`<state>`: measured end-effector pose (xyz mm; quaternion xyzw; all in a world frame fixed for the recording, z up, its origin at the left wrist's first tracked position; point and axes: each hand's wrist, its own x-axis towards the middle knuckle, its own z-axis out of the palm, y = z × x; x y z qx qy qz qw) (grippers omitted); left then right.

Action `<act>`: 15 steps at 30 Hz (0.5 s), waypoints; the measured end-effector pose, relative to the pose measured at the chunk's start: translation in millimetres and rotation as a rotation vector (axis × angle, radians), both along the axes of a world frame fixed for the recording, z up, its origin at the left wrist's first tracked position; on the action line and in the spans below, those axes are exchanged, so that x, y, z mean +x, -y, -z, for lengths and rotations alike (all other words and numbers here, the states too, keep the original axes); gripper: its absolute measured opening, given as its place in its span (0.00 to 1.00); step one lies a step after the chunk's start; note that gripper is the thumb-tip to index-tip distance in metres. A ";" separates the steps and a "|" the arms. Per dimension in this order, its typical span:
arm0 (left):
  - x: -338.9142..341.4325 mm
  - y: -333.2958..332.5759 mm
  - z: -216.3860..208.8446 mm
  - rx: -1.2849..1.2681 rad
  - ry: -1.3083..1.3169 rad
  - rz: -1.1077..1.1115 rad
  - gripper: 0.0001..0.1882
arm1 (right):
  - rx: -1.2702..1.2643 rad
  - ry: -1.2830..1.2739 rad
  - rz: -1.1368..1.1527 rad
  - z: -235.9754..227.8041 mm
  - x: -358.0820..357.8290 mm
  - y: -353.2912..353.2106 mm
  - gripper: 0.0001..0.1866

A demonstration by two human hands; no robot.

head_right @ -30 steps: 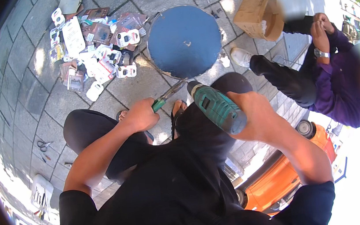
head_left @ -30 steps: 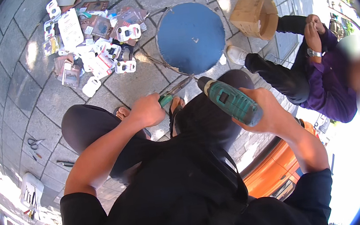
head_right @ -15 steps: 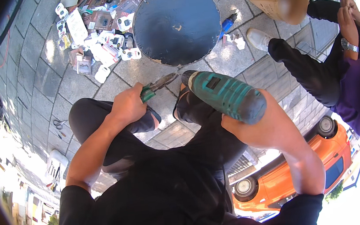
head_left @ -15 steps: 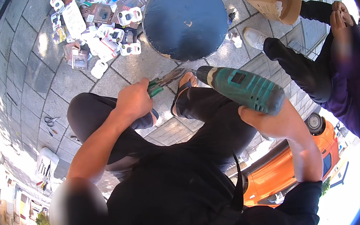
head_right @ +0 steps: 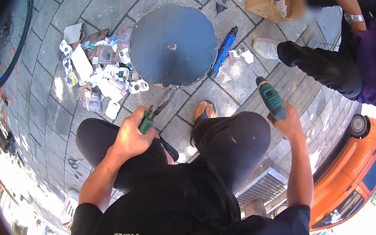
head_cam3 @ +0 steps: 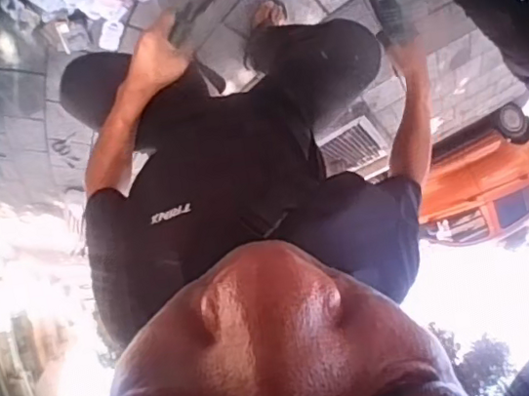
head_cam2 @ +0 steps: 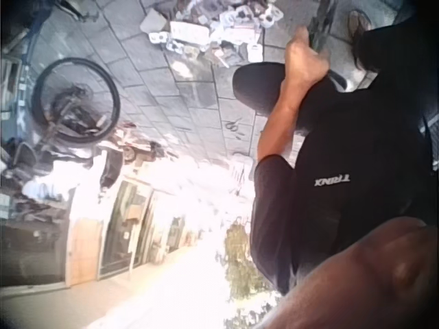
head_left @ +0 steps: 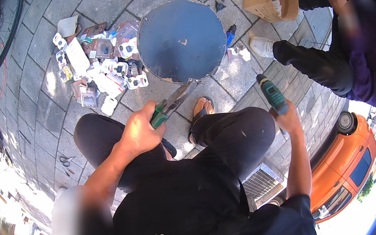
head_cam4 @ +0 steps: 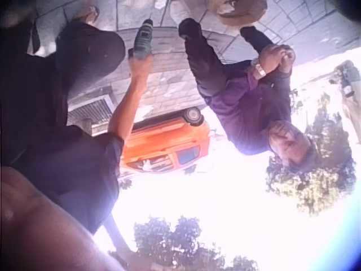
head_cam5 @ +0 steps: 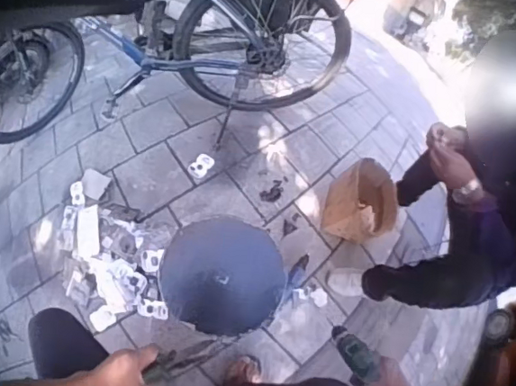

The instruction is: The person sits on a paved sidewalk and uses a cordless drill to make holes in a blue circular object. They then use pliers to manipulate small metal components and wires, assembling them into a small electronic device.

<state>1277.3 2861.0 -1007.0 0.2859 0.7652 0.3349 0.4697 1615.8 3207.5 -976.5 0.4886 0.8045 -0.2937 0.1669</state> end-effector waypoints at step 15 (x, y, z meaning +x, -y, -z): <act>-12.4 -22.2 -42.5 0.003 -0.060 0.034 0.15 | 0.256 0.432 -0.179 257.8 103.0 116.4 0.20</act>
